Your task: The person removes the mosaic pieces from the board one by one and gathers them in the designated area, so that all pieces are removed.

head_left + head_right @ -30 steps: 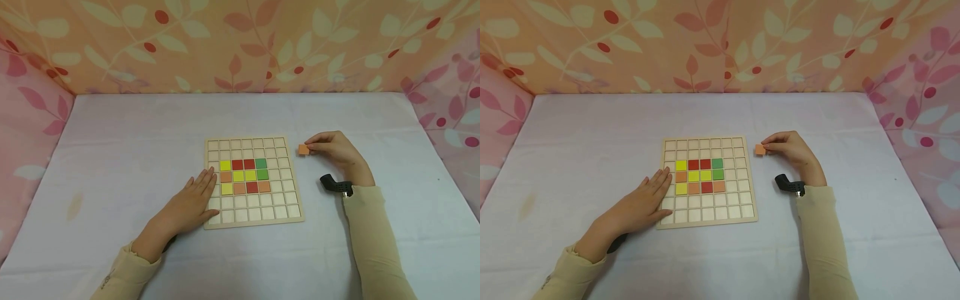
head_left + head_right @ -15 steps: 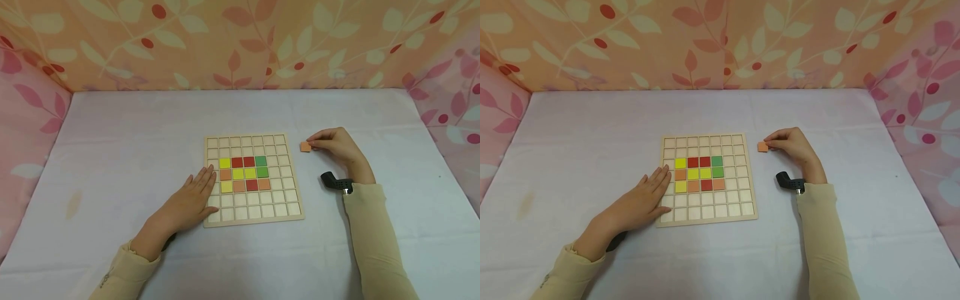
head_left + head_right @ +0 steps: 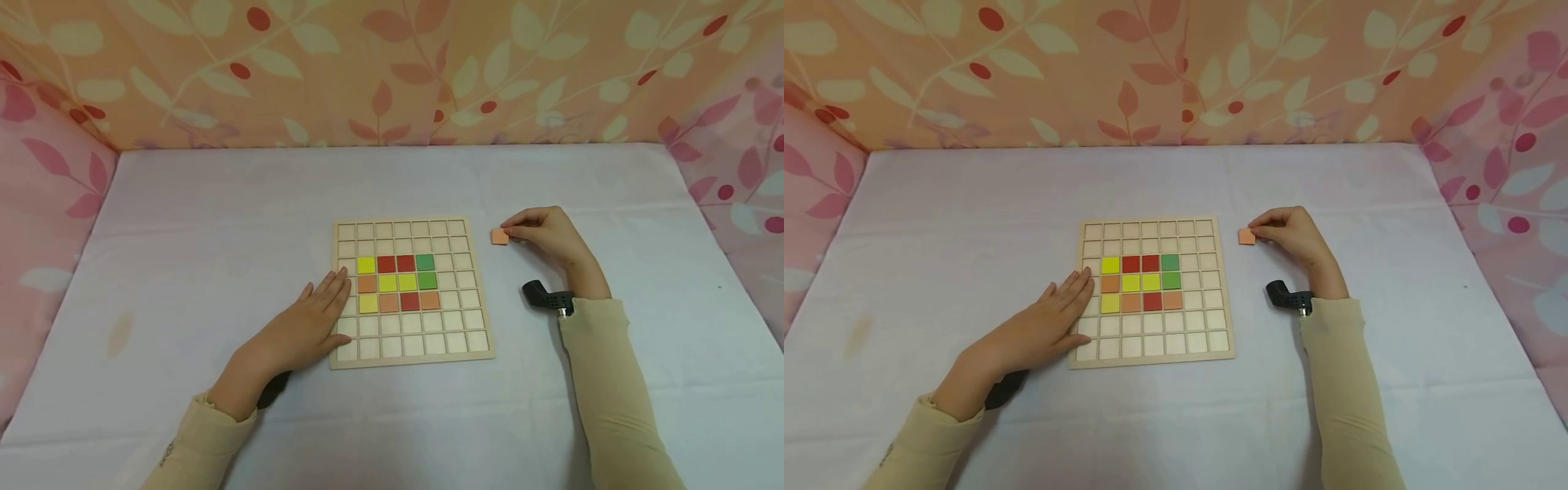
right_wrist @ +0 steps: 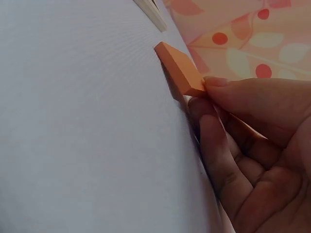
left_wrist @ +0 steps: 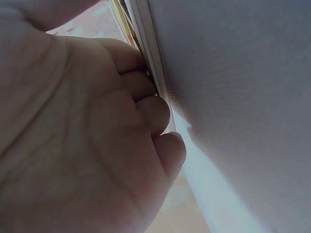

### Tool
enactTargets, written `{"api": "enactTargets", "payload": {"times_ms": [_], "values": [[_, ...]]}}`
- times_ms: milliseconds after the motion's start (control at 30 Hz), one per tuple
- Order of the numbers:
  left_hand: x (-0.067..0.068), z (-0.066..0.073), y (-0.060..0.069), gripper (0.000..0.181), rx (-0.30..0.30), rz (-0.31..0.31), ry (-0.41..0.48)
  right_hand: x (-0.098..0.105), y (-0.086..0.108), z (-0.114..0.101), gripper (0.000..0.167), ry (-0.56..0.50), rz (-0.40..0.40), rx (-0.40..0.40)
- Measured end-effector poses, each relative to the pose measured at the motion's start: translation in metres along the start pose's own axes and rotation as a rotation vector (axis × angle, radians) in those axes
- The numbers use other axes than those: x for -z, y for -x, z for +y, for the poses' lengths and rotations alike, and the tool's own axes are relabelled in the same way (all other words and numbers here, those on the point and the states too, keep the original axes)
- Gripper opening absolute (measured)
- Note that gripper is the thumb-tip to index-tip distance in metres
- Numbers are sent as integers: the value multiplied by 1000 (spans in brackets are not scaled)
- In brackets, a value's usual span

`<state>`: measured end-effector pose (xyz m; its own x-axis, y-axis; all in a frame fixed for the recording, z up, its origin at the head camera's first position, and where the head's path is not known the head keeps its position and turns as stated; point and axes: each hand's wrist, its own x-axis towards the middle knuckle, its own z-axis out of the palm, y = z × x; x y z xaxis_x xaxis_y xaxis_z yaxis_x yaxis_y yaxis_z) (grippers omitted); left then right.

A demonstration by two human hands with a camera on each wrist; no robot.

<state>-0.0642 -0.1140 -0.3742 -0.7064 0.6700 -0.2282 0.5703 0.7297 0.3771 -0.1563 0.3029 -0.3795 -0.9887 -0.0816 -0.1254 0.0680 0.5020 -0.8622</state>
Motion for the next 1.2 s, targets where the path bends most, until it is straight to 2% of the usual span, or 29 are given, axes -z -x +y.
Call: {"api": "enactTargets", "payload": {"times_ms": [200, 567, 1000, 1200], "values": [[0, 1, 0, 80, -10, 7, 6, 1, 2, 1, 21, 5, 30, -38], [0, 4, -1, 79, -8, 17, -11, 3, 2, 4, 24, -38, 17, -59], [-1, 4, -2, 80, -6, 16, -21, 3, 2, 7, 24, -4, 3, -54], [-1, 4, -2, 80, -4, 16, -20, 4, 2, 7, 25, -35, 18, -46]]}}
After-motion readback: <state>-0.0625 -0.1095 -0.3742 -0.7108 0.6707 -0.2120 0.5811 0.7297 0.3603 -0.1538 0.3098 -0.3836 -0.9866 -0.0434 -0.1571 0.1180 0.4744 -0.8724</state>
